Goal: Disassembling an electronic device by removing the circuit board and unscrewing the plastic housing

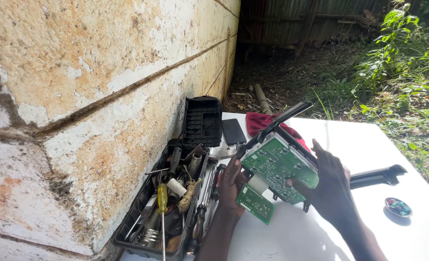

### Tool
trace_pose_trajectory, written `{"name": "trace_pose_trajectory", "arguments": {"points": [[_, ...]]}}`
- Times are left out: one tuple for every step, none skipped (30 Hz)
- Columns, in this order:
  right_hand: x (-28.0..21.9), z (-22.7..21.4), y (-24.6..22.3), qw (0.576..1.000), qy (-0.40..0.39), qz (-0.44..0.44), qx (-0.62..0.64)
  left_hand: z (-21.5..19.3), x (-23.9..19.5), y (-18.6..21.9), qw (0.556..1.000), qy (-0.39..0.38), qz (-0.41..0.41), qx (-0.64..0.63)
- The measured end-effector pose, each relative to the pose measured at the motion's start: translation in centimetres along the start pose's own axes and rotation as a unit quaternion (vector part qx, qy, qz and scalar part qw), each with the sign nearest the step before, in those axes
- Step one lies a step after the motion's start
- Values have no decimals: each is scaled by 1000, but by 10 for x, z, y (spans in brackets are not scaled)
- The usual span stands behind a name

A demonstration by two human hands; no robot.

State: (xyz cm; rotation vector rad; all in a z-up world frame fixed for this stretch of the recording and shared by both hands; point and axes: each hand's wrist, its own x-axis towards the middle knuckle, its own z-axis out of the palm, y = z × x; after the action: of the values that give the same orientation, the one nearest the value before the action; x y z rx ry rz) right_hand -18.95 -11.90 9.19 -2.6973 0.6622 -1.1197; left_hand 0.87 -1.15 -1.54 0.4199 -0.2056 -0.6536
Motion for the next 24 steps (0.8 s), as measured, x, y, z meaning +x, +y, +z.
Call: {"name": "trace_pose_trajectory", "arguments": {"points": [[1, -4, -5, 1000, 0, 2, -2, -3, 1, 0, 1000, 0, -3, 0], [2, -10, -8, 997, -30, 49, 58, -4, 3, -1, 1000, -28, 0, -10], [4, -16, -12, 987, -59, 95, 117, -5, 5, -3, 998, -55, 3, -19], [1, -16, -15, 987, -58, 95, 115, 8, -9, 8, 998, -57, 2, -21], [-1, -17, -19, 991, -32, 94, 91, 20, -22, 20, 992, -117, 43, 23], [-3, -15, -25, 993, -8, 92, 68, 31, -37, 33, 979, -174, 87, 66], [0, -10, -15, 994, -8, 90, 68, 27, -30, 28, 979, -174, 89, 65], [3, -5, -7, 997, 59, 14, 39, 22, -23, 24, 987, -107, 110, 48], [6, 2, 2, 990, 125, -63, 8, 16, -15, 20, 990, -40, 130, 30], [11, 0, -1, 990, 125, -63, 8, 7, -6, 16, 990, -40, 130, 29], [15, -2, -5, 990, 130, -43, -42, -2, 4, 11, 988, -55, 132, 57], [20, -4, -8, 986, 136, -23, -92, -11, 14, 6, 985, -70, 133, 83], [16, -3, -8, 986, 136, -24, -94, -5, 10, 5, 985, -70, 132, 81], [12, 0, -8, 980, 145, -55, -123, 0, 5, 5, 991, -73, 78, 80], [7, 2, -9, 973, 154, -86, -151, 4, 1, 5, 994, -75, 24, 78], [-2, 8, -5, 973, 152, -88, -151, 8, -3, 11, 994, -73, 25, 76], [-12, 13, 0, 966, 171, -124, -149, 13, -7, 15, 994, -68, -17, 81], [-24, 19, 6, 958, 189, -157, -147, 16, -12, 19, 992, -62, -60, 88], [-32, 18, -1, 959, 186, -157, -147, 19, -15, 25, 993, -59, -61, 87], [-42, 16, -6, 953, 203, -163, -157, 22, -19, 28, 991, -59, -76, 92], [-51, 14, -12, 946, 220, -170, -167, 25, -23, 32, 989, -59, -91, 96], [-57, 17, -10, 947, 218, -167, -168, 26, -23, 34, 989, -58, -94, 97], [-63, 19, -8, 956, 177, -147, -180, 27, -24, 35, 984, -63, -103, 129], [-71, 19, -4, 964, 133, -125, -194, 29, -26, 33, 978, -69, -115, 161]]}}
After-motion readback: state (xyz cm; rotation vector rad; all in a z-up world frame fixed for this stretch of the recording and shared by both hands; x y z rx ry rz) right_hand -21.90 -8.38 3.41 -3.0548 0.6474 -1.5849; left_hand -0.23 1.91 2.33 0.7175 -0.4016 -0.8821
